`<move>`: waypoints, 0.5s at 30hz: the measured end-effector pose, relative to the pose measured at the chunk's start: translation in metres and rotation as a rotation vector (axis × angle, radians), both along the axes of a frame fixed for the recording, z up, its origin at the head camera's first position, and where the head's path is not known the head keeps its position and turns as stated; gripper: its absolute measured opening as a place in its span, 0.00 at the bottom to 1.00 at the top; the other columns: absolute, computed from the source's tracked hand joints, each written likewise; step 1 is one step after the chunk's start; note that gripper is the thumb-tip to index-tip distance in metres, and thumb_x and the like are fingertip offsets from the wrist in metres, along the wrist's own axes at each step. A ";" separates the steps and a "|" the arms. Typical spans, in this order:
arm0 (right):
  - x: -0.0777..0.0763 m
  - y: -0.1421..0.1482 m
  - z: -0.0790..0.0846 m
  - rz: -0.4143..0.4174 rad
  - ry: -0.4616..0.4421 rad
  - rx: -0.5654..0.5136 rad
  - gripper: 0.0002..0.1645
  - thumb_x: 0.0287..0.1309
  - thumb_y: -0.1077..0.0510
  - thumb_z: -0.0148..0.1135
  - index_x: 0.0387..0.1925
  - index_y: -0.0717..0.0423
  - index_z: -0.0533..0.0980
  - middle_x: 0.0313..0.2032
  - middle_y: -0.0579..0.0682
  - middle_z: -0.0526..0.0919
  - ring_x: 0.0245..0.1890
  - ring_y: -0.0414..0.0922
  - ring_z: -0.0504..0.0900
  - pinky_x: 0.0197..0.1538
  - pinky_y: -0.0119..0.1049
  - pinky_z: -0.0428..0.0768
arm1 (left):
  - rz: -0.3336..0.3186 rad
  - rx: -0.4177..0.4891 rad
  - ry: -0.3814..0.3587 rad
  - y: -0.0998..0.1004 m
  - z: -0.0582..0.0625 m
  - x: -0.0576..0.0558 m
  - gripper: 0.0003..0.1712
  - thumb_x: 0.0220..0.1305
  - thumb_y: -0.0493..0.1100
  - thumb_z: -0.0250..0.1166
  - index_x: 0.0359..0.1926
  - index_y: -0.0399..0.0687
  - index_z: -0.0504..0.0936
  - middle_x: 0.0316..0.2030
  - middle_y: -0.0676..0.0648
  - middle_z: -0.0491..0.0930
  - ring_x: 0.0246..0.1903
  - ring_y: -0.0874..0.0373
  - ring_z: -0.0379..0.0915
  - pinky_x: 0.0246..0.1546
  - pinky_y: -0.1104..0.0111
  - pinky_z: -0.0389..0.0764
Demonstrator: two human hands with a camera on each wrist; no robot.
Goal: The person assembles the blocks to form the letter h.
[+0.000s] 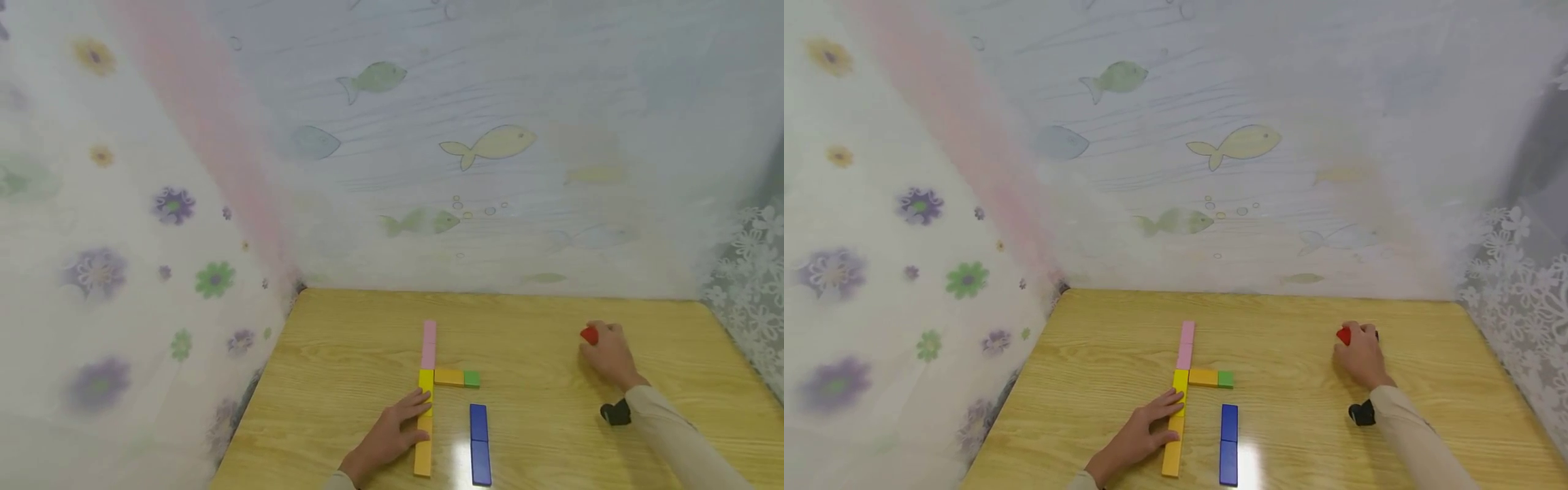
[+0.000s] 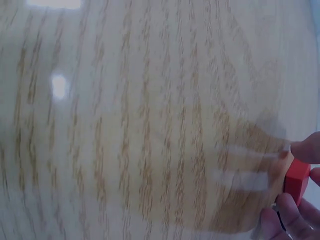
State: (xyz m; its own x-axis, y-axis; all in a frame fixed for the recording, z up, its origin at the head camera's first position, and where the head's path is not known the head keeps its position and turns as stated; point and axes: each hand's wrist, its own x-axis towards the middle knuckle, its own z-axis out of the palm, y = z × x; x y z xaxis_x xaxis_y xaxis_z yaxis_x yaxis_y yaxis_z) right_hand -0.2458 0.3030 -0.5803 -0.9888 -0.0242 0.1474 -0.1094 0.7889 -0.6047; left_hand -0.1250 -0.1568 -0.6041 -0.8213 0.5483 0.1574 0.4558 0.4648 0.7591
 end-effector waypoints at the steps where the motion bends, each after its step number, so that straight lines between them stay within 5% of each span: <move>1: 0.000 0.000 0.000 -0.002 0.008 0.007 0.26 0.53 0.65 0.54 0.53 0.77 0.65 0.45 0.79 0.63 0.36 0.65 0.71 0.31 0.52 0.74 | 0.002 -0.002 -0.002 0.000 0.000 0.000 0.31 0.61 0.51 0.63 0.63 0.44 0.72 0.67 0.50 0.63 0.68 0.50 0.52 0.66 0.55 0.59; 15: 0.000 0.004 0.000 0.038 0.094 0.046 0.16 0.51 0.70 0.56 0.43 0.76 0.71 0.35 0.74 0.73 0.32 0.62 0.73 0.32 0.52 0.73 | -0.003 0.001 -0.010 0.001 0.001 0.000 0.31 0.62 0.51 0.63 0.63 0.43 0.71 0.67 0.49 0.62 0.69 0.50 0.52 0.66 0.55 0.59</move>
State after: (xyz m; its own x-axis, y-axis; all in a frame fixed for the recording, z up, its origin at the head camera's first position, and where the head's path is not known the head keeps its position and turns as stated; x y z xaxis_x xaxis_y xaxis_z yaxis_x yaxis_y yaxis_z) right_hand -0.2463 0.3071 -0.5803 -0.9689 -0.0699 0.2376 -0.1942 0.8096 -0.5539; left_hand -0.1254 -0.1563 -0.6029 -0.8213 0.5505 0.1496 0.4492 0.4625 0.7644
